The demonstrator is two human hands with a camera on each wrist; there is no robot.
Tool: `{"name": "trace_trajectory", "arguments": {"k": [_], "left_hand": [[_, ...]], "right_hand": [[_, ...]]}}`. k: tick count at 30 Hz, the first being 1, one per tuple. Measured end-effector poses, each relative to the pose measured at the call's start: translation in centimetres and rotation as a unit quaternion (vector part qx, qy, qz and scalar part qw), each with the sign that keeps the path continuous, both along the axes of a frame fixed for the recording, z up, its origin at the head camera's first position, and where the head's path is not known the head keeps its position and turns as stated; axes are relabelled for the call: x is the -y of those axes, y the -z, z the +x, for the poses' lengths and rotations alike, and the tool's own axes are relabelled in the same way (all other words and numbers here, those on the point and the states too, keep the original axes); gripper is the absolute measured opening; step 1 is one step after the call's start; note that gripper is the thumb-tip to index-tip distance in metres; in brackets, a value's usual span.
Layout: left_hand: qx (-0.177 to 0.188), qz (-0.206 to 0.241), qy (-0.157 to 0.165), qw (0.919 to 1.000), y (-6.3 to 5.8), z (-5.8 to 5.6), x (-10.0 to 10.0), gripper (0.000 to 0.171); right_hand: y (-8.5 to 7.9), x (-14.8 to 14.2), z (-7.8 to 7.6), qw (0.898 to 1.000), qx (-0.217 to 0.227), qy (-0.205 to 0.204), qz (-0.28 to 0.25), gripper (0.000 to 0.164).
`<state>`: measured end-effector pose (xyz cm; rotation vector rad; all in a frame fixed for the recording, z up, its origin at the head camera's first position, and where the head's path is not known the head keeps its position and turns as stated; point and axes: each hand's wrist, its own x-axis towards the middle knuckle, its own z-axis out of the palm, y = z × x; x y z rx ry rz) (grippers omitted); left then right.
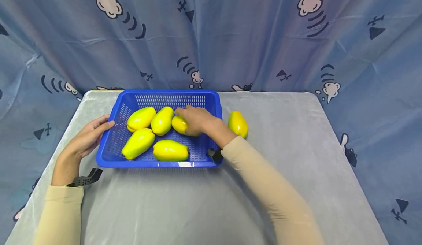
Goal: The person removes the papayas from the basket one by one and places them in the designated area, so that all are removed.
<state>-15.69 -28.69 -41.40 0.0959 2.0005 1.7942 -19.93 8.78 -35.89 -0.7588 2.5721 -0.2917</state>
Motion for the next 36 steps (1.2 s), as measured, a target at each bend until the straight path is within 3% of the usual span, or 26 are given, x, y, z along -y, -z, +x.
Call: {"name": "trace_trajectory", "arguments": {"k": [5, 12, 23, 28, 32, 36], "left_hand": [[-0.006, -0.004, 0.000, 1.0000, -0.1, -0.3, -0.1, 0.066], [-0.004, -0.004, 0.006, 1.0000, 0.0, -0.5, -0.2, 0.065], [0.004, -0.016, 0.003, 0.9999, -0.3, -0.5, 0.1, 0.067], [0.002, -0.007, 0.002, 1.0000, 0.0, -0.6, -0.2, 0.065], [0.001, -0.001, 0.005, 1.0000, 0.1, -0.7, -0.4, 0.064], [0.002, -0.005, 0.008, 1.0000, -0.2, -0.7, -0.1, 0.065]], "right_hand": [[-0.8, -0.6, 0.3, 0.999, -0.022, -0.003, -0.026, 0.064], [-1.5, -2.3, 1.8, 0.996, -0.037, 0.027, -0.079, 0.063], [-2.3, -4.7, 3.7, 0.979, -0.074, 0.063, -0.180, 0.068], [-2.0, -6.6, 4.8, 0.962, -0.084, 0.106, -0.237, 0.072], [-1.6, -8.1, 5.8, 0.941, -0.095, 0.153, -0.288, 0.075], [-1.4, -9.2, 6.3, 0.920, -0.114, 0.175, -0.331, 0.076]]}}
